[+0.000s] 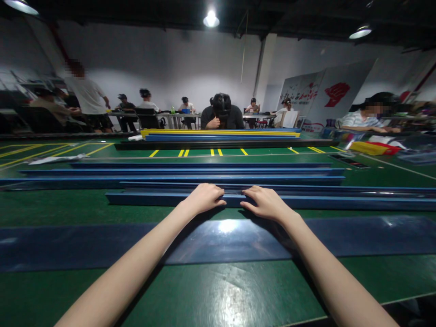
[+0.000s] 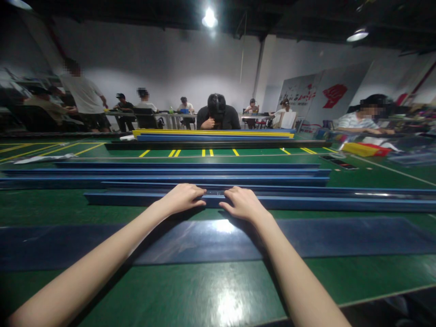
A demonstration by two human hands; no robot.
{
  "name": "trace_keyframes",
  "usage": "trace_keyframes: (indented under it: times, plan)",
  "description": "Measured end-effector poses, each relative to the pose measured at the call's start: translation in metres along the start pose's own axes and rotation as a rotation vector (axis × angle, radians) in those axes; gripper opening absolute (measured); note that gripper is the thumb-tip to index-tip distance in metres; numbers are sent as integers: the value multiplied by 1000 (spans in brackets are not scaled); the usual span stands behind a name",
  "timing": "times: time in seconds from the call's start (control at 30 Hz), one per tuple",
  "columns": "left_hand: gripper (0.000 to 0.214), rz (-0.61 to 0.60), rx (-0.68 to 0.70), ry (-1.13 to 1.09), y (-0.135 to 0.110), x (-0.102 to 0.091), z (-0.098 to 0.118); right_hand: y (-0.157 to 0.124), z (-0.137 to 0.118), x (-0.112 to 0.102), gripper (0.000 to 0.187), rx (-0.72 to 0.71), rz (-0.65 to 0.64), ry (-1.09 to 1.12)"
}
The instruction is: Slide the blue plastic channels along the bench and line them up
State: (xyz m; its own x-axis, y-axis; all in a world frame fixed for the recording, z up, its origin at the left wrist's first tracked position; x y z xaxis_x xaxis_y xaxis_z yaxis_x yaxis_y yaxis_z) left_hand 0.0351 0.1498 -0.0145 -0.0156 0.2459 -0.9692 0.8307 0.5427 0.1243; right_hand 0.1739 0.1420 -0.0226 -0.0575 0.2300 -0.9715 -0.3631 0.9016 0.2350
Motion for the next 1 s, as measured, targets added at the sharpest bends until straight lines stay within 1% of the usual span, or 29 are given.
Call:
trace_keyframes:
  times: [0.13, 0.33, 0.6, 0.73, 1.0]
  plan:
    - [25, 3, -1, -5, -1, 1, -1, 1, 0, 0, 39, 3, -6, -10]
    - [26, -31, -22, -4, -1, 1, -1, 1, -2, -1, 40, 1, -14, 12]
    - [25, -20, -22, -32, -1, 1, -1, 1, -5, -2, 40, 2, -48, 52]
    - [25, -27, -21, -28, -1, 1, -1, 1, -5, -2, 40, -4, -31, 21]
    - [24, -35, -29, -35, -1, -1, 0, 0, 0, -1, 38, 30, -9, -4]
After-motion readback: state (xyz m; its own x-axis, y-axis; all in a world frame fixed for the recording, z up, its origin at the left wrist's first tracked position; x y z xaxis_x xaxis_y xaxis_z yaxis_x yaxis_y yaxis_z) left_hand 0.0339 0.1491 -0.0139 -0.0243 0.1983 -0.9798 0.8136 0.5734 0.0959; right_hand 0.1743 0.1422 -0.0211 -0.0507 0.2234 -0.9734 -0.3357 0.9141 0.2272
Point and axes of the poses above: each hand's wrist, its own y-axis towards the middle knuckle, its own x-axis out of the palm, z = x × y, the point moved 6 cm from there along y, towards the middle knuckle, and after that the axes turned 12 degrees about x, right-handed, at the moved point
